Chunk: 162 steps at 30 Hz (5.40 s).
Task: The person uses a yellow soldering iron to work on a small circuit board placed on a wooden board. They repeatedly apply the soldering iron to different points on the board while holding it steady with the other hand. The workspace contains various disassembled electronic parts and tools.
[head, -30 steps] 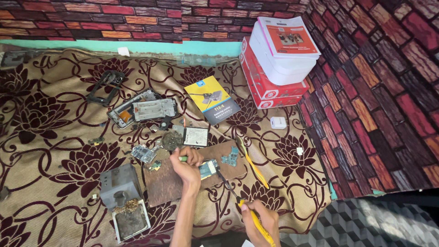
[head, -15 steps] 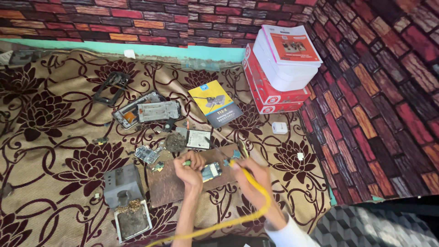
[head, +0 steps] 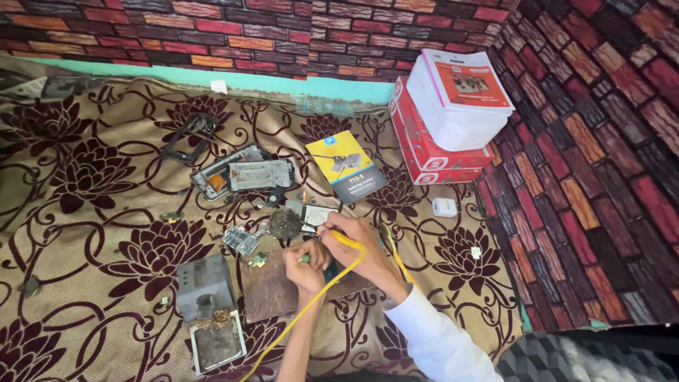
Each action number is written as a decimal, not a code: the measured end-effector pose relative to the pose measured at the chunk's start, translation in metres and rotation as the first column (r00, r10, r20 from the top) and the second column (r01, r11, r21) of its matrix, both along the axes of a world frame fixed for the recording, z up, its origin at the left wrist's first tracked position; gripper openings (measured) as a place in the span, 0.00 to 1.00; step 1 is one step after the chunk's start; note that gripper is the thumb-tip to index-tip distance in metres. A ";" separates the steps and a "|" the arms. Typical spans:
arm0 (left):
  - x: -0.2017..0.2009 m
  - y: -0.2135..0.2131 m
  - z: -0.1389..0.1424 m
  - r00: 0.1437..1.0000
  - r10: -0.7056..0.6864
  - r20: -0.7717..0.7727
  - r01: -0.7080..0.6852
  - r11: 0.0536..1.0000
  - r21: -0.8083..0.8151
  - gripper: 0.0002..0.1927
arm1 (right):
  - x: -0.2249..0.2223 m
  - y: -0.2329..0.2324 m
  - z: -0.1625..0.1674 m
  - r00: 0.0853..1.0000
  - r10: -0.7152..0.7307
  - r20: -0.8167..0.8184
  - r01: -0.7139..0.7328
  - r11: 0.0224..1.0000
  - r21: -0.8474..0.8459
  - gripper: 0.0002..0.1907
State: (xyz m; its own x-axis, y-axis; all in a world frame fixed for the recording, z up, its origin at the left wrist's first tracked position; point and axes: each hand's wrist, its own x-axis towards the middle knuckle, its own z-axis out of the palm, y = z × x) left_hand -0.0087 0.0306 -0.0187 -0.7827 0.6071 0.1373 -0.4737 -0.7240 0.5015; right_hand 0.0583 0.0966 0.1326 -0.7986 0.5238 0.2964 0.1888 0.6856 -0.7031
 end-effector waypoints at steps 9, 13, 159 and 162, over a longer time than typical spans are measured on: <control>-0.003 0.000 0.012 0.999 0.031 0.019 -0.031 1.000 -0.005 0.22 | -0.001 -0.002 0.009 0.999 0.023 -0.024 -0.023 1.000 -0.014 0.08; -0.004 0.000 0.016 0.998 0.028 0.054 -0.028 1.000 -0.013 0.21 | -0.001 -0.004 0.006 1.000 0.010 -0.026 -0.010 1.000 -0.017 0.09; -0.007 -0.013 0.012 0.999 0.039 0.024 -0.033 0.980 -0.194 0.20 | 0.199 -0.073 -0.113 0.914 -0.372 -0.159 0.311 0.897 -0.313 0.04; -0.007 -0.014 0.012 0.998 0.022 0.059 -0.013 0.988 -0.156 0.20 | 0.199 -0.069 -0.109 0.910 -0.381 -0.163 0.308 0.886 -0.348 0.06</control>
